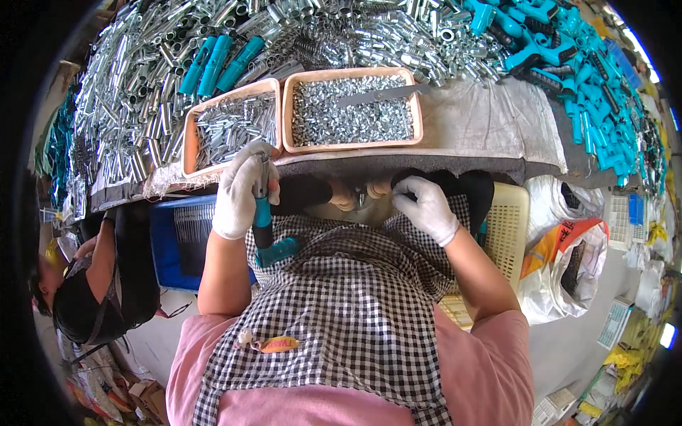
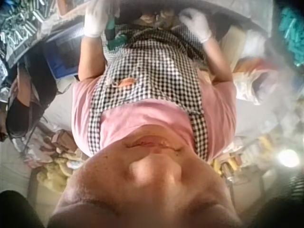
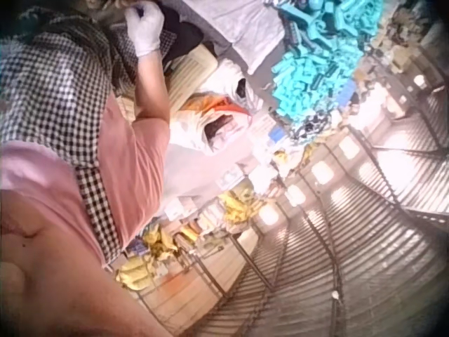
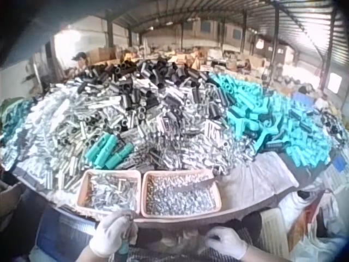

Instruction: The person assembles mechanical tools by inserting metal rods and springs into cylinders, attaching plastic handles, and inserting pins by hand.

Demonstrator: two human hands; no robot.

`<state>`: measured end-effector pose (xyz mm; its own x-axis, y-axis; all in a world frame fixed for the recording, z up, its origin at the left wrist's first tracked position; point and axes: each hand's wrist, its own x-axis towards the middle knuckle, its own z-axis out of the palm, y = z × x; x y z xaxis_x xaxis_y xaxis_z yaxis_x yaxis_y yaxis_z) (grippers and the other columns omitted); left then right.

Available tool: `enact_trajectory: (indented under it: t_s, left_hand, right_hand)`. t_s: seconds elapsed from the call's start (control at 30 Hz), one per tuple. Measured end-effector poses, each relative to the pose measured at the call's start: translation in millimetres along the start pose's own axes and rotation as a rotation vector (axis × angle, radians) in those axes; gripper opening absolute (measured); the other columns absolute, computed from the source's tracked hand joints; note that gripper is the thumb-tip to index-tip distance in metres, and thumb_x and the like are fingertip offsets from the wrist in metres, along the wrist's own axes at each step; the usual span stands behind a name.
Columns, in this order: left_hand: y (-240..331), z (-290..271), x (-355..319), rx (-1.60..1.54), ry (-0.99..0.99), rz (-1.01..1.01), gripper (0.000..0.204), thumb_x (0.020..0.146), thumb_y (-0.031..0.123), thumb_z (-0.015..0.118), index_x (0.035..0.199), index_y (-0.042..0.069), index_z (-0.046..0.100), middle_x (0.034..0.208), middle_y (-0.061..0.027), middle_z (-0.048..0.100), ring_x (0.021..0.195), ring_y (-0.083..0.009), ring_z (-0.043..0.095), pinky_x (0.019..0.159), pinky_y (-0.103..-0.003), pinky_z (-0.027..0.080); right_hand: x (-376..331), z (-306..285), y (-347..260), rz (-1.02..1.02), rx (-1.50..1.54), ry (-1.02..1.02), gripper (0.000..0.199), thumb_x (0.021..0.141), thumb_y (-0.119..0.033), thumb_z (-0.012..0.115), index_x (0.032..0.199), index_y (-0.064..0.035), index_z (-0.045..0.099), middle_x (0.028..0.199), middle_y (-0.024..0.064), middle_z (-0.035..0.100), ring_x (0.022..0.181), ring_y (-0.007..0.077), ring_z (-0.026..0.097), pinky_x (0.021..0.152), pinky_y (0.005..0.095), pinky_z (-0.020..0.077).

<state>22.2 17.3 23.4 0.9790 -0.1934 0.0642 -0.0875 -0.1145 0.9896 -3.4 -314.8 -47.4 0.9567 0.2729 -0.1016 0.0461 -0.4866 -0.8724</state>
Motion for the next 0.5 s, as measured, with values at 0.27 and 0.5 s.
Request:
enact_trajectory:
  t_s: [0.27, 0.5]
  left_hand:
    - [1, -9, 19, 0.16, 0.032, 0.004, 0.037, 0.102, 0.024, 0.038, 0.115, -0.004, 0.058, 0.068, -0.0094, 0.056, 0.053, -0.0154, 0.052, 0.053, -0.027, 0.044]
    - [18, -9, 37, 0.25, -0.115, 0.056, 0.036, 0.102, 0.031, 0.042, 0.086, 0.002, 0.057, 0.062, -0.0103, 0.057, 0.053, -0.019, 0.054, 0.055, -0.03, 0.046]
  right_hand:
    - [77, 76, 63, 0.242, -0.277, -0.426, 0.026, 0.087, -0.024, 0.058, 0.096, -0.0045, 0.073, 0.097, 0.0209, 0.07, 0.089, 0.038, 0.068, 0.077, 0.0421, 0.0536]
    - [159, 166, 177, 0.256, -0.508, -0.551, 0.031, 0.086, -0.029, 0.057, 0.092, -0.003, 0.072, 0.087, 0.0199, 0.069, 0.078, 0.0366, 0.065, 0.081, 0.0442, 0.0514]
